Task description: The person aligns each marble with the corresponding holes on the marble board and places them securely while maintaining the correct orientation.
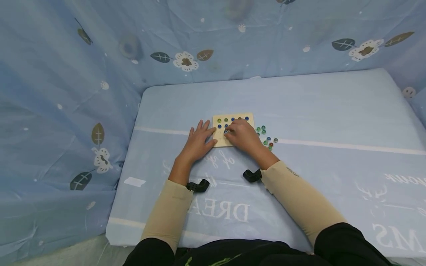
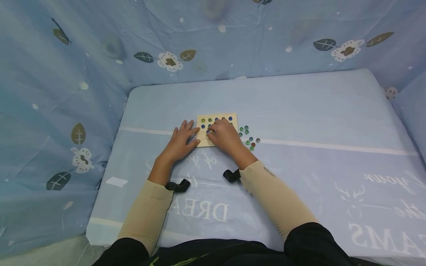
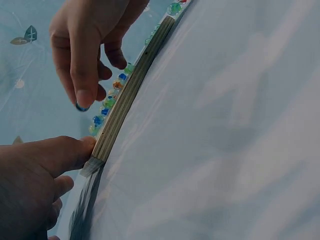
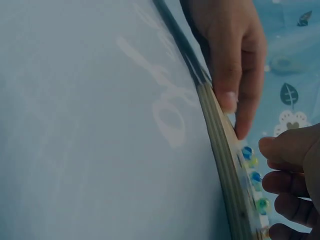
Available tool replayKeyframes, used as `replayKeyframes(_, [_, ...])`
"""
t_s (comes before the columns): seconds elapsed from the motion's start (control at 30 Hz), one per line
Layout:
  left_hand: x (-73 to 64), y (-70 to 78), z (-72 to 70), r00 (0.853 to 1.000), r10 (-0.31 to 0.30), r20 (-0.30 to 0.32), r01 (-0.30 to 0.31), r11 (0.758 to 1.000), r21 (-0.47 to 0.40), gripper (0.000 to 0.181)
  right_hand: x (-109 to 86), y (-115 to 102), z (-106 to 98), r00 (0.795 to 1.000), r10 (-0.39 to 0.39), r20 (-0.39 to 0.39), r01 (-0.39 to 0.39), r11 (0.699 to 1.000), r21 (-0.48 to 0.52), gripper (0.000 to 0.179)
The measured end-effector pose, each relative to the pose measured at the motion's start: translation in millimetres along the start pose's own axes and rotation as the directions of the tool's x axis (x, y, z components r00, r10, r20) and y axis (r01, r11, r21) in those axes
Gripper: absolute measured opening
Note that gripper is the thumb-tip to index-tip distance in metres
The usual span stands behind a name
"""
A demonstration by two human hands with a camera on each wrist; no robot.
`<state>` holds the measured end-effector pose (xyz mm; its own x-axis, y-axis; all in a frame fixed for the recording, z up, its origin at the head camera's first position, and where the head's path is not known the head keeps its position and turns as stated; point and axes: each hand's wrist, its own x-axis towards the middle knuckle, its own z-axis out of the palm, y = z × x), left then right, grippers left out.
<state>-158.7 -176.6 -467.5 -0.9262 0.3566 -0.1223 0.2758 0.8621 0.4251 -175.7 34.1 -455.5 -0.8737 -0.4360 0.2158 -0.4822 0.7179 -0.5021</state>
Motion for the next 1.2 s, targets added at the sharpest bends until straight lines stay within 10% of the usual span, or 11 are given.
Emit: replayKeyframes(1.2, [-2.2,-0.5,0.5,1.000,0.006,-0.013,-0.006,1.000,-0.002,0.055,-0.1,-8,4,0.996,0.083,-0.019,-0.083,0.997,0.009,0.028])
